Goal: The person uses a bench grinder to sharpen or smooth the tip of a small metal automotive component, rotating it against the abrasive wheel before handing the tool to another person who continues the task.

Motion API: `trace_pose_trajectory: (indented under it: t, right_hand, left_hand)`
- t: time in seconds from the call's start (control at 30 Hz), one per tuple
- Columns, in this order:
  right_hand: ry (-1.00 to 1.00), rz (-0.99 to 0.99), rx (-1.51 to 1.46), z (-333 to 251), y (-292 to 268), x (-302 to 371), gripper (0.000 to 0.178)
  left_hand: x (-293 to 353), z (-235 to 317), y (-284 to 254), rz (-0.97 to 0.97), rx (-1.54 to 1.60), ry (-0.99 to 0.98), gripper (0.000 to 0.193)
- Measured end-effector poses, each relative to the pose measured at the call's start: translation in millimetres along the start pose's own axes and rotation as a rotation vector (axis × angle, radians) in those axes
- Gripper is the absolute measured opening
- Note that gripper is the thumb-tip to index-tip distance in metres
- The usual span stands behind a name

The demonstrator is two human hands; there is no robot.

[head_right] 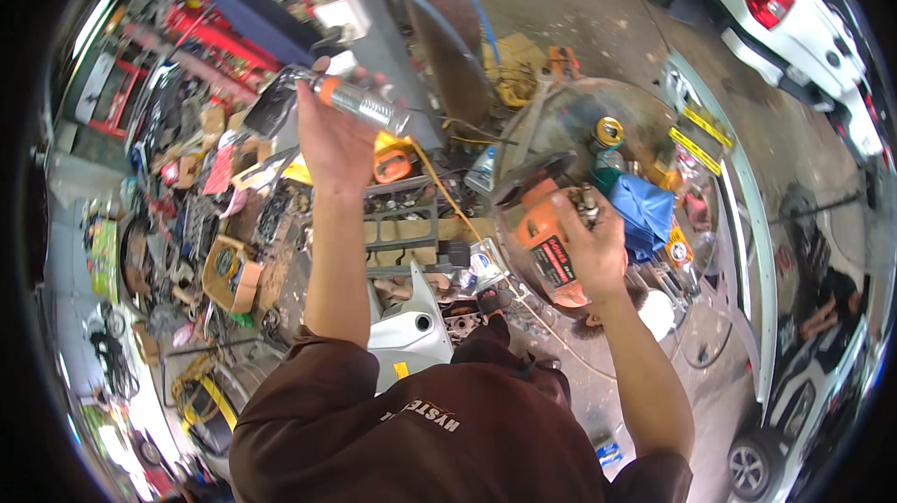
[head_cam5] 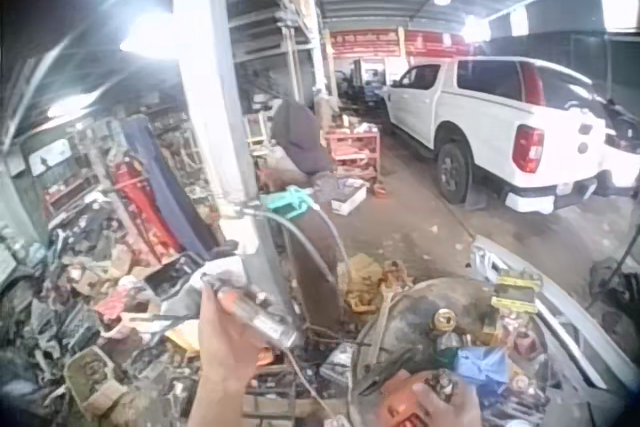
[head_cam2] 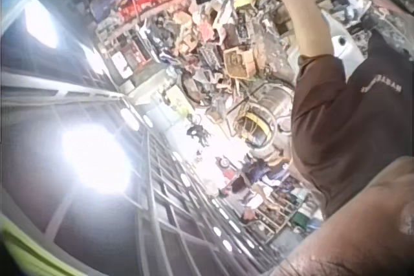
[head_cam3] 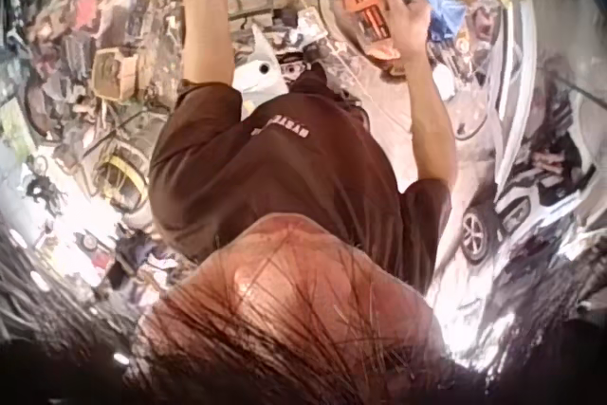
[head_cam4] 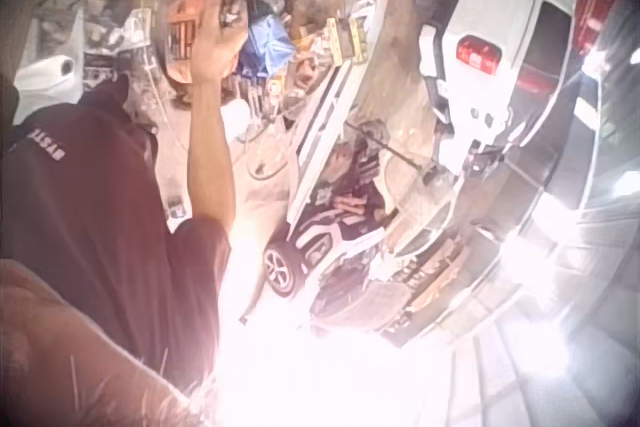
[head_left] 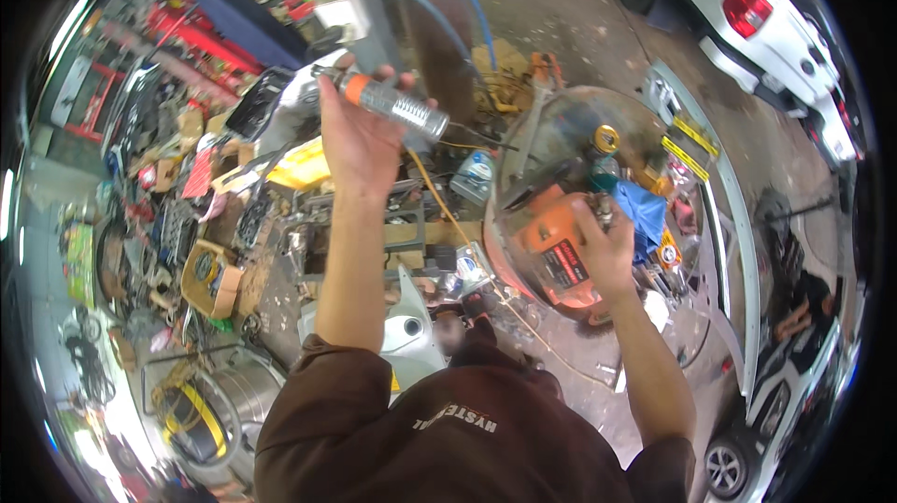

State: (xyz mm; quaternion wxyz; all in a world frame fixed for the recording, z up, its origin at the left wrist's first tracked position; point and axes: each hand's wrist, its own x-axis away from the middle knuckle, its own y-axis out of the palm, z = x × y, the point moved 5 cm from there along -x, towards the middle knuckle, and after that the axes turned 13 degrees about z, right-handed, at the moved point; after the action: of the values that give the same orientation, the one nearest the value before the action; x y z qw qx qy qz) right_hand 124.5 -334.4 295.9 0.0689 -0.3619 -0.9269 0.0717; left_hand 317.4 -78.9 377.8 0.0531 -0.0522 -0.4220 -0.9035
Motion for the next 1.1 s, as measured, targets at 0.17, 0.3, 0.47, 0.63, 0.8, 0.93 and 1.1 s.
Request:
trace_pose_trajectory:
  t: [0.17, 0.3, 0.47, 0.63, 0.8, 0.93, 1.1]
  right_hand:
    - [0.158, 0.005, -0.231, -20.9, -15.2, 43.9, 0.019]
    - [0.038, -0.185, -0.377, -35.2, -52.5, 108.2, 0.020]
    - [0.026, -0.217, -0.377, 2.9, -151.5, 187.2, 0.016]
    - [0.081, 0.101, -0.233, 74.8, -342.7, 294.7, 0.020]
    - [0.400, 0.490, -0.114, 191.8, -474.2, 431.5, 0.066]
    - [0.314, 0.824, -0.187, 259.0, -532.0, 531.2, 0.063]
    - [0.420, 1.254, -0.250, 293.0, -529.7, 648.0, 0.066]
  left_hand:
    - [47.5, -1.6, -44.5, -0.035, 0.668, -0.593, 0.044]
    - [120.7, -16.2, -39.4, -0.058, 0.467, -0.567, 0.049]
    - [258.8, -58.4, 19.8, -0.404, -0.015, -0.472, 0.066]
    - [429.7, -191.8, 75.3, -0.613, -0.336, -0.686, 0.069]
    - [569.7, -316.6, 40.6, -1.043, -0.406, -1.117, 0.062]
    - [736.4, -356.7, 43.9, -1.206, -0.863, -1.003, 0.043]
    - [867.1, -392.3, 28.8, -1.771, -1.022, -1.185, 0.045]
